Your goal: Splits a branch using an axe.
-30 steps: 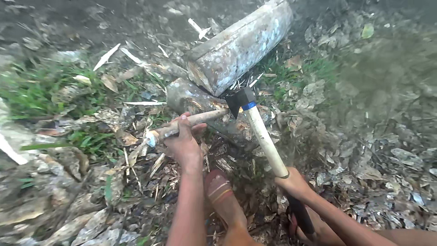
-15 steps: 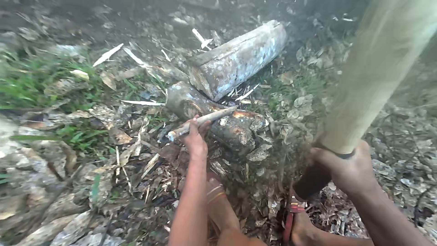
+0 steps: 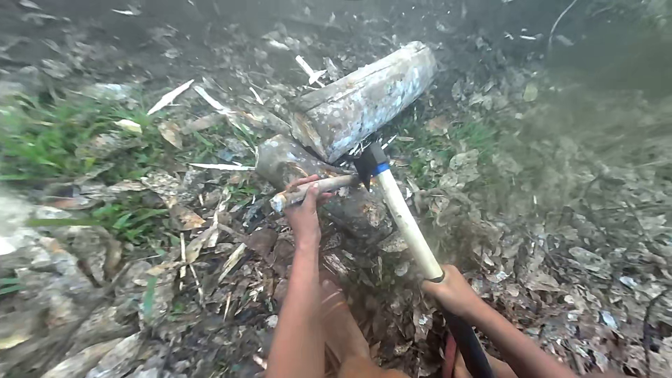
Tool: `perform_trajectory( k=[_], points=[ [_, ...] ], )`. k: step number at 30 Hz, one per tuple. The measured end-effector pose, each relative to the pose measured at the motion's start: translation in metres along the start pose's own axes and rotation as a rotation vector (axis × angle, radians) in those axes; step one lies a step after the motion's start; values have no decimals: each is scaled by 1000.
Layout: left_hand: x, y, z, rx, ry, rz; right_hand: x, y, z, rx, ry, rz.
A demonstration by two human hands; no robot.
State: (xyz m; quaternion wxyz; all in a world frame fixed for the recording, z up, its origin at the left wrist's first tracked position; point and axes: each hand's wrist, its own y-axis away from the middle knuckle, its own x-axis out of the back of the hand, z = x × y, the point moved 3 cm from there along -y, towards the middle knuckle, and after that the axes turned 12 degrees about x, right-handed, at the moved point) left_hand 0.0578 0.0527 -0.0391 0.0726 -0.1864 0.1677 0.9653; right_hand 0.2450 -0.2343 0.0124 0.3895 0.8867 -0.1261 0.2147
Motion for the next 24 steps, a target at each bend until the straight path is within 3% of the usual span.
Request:
perform_trajectory(
  k=[4,8,10,14,18,24],
  points=[
    [0,-5,6,-129,-32,98,11,1,-6,7,-142,-52],
    [-12,-17,18,-136,122,92,27,1,-5,-51,-579,-193],
    [-18,-21,18,-152,21,57,28,3,-11,-70,-707,-177],
    [-16,-26,13,-151,-48,42,35,18,-25,6,-704,-41],
    [-11,-32,15,-119,-71,24,86,37,-55,353,-567,157],
    [-12,-33,19,-109,-83,33,190,52,-156,1059,-563,443]
  ],
)
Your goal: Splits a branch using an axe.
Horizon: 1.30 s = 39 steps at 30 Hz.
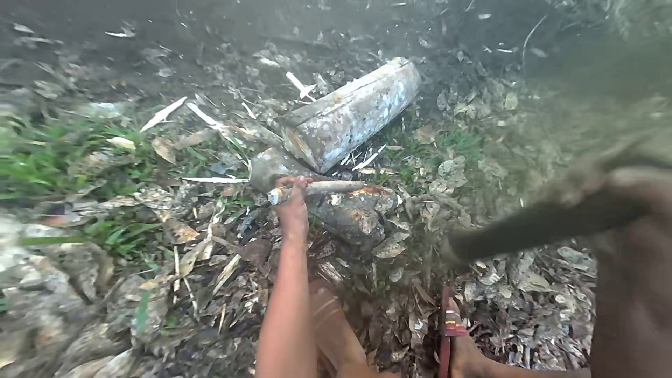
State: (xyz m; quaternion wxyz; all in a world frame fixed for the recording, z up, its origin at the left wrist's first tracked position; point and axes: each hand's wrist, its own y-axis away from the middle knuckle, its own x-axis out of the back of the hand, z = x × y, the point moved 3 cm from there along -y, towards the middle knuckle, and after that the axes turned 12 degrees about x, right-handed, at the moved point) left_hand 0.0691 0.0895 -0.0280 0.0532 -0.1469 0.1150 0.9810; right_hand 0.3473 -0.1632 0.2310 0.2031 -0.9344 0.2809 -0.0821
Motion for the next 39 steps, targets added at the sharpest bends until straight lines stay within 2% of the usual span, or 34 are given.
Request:
perform_trajectory(
  k=[3,5,6,8,10,11,12,18,21,23,27,30,33,35,37,39],
  points=[
    [-1,0,0,19,-19,-3,2,-45,-13,197,-144,-34],
    [0,1,0,20,1,-4,-22,-26,-7,150,-44,20],
    [0,2,1,22,7,-4,-35,5,7,22,35,51],
    [0,2,1,25,3,-4,-46,88,58,-392,231,20],
    [-1,5,5,19,-56,-24,-47,161,120,-906,417,-227],
    [-5,9,8,2,-94,-58,-43,185,145,-1074,441,-342],
    [-11,10,12,-23,-107,-80,-40,197,159,-1145,444,-395],
    [-6,-2,6,-15,-50,20,-22,175,163,-1206,272,-384],
    [-6,-3,5,-1,-61,16,-14,175,159,-1286,-60,-261],
    [-10,-2,6,8,-74,-9,-30,169,141,-1309,-176,-161],
    [-19,-3,4,40,-136,-10,-61,150,98,-1160,-227,-16],
    [-19,-5,5,63,-146,-7,-47,120,70,-845,-211,-36],
    [-17,-4,10,66,-160,-27,-21,70,39,-424,-127,-67],
    [-15,1,11,90,-216,-41,-5,32,19,-204,-75,-41],
    [-14,3,9,103,-232,-44,1,-4,7,-56,-69,-21],
    [-13,4,9,102,-228,-49,-10,-23,3,16,-82,4]
  ],
)
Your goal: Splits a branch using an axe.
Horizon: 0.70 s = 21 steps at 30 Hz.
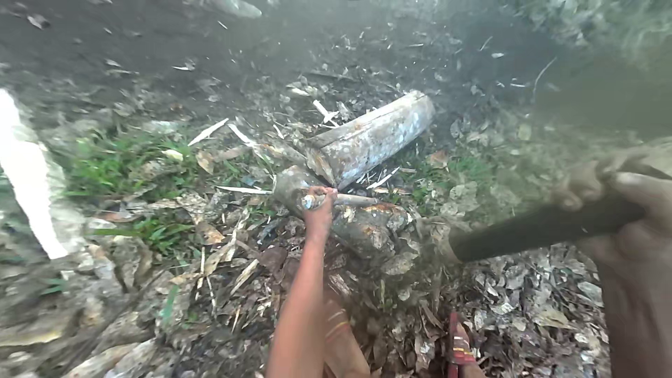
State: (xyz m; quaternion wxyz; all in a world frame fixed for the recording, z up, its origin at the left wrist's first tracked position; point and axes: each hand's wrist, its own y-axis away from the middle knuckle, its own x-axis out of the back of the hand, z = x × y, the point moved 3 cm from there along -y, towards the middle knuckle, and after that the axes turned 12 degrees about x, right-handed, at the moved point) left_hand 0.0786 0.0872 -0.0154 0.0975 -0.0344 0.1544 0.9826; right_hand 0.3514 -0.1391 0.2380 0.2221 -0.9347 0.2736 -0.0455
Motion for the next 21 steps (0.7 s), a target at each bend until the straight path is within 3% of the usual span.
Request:
perform_trajectory(
  k=[1,3,6,8,12,17,21],
  points=[
    [1,0,0,0,6,-4,-9,5,5,-33,-11,-9],
    [1,-7,0,4,66,8,-23,53,37,-265,1,-17],
    [1,-10,2,0,104,-6,-18,166,119,-928,303,-162],
    [-1,-6,4,-22,64,-38,-9,207,159,-1195,443,-317],
    [6,-14,-9,17,100,-10,-5,204,162,-1243,438,-347],
    [-5,-19,2,60,23,3,1,193,155,-1253,200,-251],
    [-9,-17,-1,24,-17,-25,-22,181,123,-1113,434,-256]
  ],
)
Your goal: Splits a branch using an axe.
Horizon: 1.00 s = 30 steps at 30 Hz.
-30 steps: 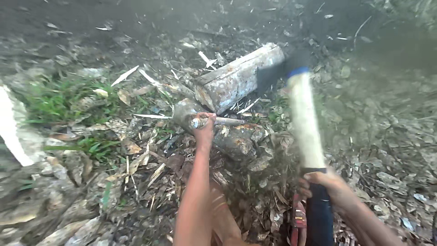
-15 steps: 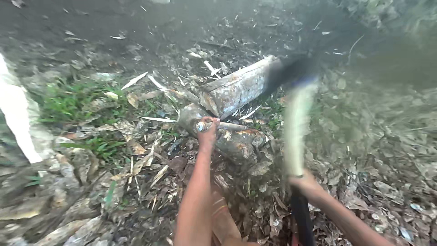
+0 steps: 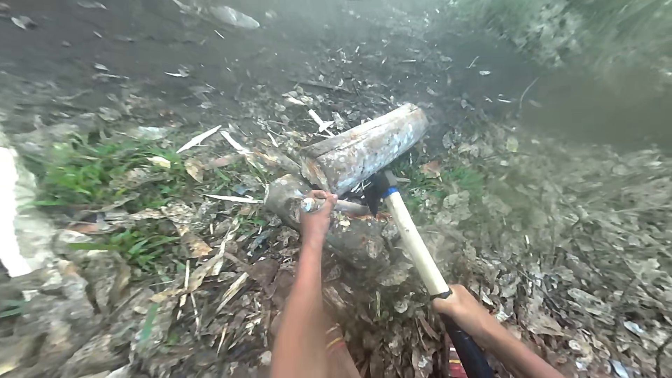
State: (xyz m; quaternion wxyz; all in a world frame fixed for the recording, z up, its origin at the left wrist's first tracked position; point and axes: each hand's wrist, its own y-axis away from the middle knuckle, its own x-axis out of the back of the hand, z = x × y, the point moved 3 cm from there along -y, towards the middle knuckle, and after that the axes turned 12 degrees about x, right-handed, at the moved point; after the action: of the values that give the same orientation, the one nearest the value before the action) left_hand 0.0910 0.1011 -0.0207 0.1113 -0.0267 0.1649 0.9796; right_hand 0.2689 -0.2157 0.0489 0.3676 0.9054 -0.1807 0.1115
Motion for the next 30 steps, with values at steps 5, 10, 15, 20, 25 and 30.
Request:
perform_trajectory(
  k=[5,10,15,20,25,30],
  points=[
    [-1,6,3,-24,51,-17,17,33,-71,365,-52,130],
    [0,6,4,-14,55,-20,71,49,-154,922,-191,444],
    [4,2,1,-26,30,-25,67,24,-166,1106,-380,491],
    [3,1,3,-4,61,-28,-8,2,-2,157,-11,197],
    [-5,-7,13,-68,-1,-62,-4,-22,40,-137,126,-41],
    [-3,-3,8,-63,27,-29,-9,-15,38,-47,138,-14]
  ],
)
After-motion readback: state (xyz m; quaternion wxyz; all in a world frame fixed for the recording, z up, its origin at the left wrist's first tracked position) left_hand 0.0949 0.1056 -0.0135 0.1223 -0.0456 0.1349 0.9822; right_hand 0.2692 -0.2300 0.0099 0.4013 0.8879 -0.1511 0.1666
